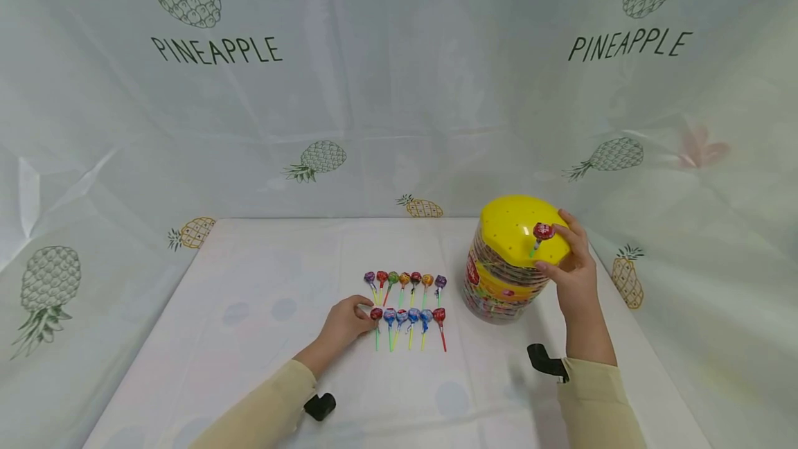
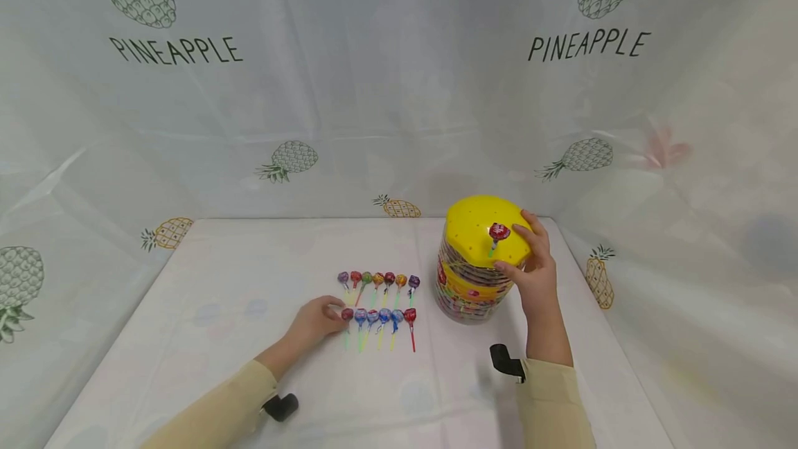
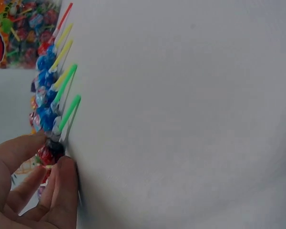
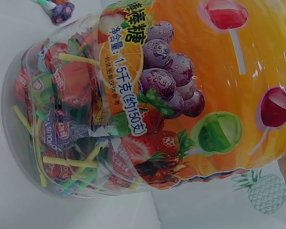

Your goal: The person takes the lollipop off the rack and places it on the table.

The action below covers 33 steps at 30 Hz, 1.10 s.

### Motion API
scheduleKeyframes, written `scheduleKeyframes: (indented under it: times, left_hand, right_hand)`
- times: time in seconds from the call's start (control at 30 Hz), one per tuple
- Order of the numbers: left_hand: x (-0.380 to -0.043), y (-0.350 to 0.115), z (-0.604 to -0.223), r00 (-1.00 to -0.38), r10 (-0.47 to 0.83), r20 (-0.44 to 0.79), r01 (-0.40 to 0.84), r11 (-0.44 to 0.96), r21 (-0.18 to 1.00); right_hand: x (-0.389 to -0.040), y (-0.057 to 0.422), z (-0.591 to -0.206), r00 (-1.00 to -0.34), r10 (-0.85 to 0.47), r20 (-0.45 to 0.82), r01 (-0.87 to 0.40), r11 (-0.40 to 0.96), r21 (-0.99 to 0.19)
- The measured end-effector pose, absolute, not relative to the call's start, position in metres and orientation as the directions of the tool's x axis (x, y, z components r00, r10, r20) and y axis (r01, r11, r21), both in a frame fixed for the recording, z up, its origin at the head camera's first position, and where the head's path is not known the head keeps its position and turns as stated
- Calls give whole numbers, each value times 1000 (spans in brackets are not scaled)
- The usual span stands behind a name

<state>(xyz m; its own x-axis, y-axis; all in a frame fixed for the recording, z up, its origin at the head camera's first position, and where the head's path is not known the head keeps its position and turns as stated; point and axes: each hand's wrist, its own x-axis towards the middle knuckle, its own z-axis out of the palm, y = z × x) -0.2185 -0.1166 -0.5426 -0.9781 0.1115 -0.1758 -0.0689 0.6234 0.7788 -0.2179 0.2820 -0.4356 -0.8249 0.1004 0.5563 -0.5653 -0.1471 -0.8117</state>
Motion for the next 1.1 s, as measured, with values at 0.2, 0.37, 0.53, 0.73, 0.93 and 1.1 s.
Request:
scheduleKeyframes:
  times: [0.2, 0.37, 0.53, 0.73, 0.93, 1.1]
  left_hand:
    - [-241, -123, -535, -990, 32, -141, -86, 653, 753]
    - [-264, -125, -523, -995, 54, -90, -26, 697, 716]
    - [-280, -118, -520, -994, 87, -67, 17, 724, 689]
    - [-292, -112, -531, -992, 102, -79, 24, 746, 665]
    - [-299, -110, -540, -992, 91, -88, 10, 751, 661]
    - [-302, -109, -538, -989, 108, -98, 16, 750, 661]
  right_hand:
    - [-218, 282, -433, -829, 103, 550, -560, -151, -815]
    - [-218, 283, -434, -831, 102, 546, -556, -151, -818]
    - [-217, 283, -435, -833, 93, 546, -554, -154, -818]
    - [-216, 281, -436, -837, 101, 538, -548, -152, -823]
    - [-216, 280, -434, -838, 95, 538, -546, -142, -825]
    - [-216, 280, -433, -839, 96, 536, -545, -143, -826]
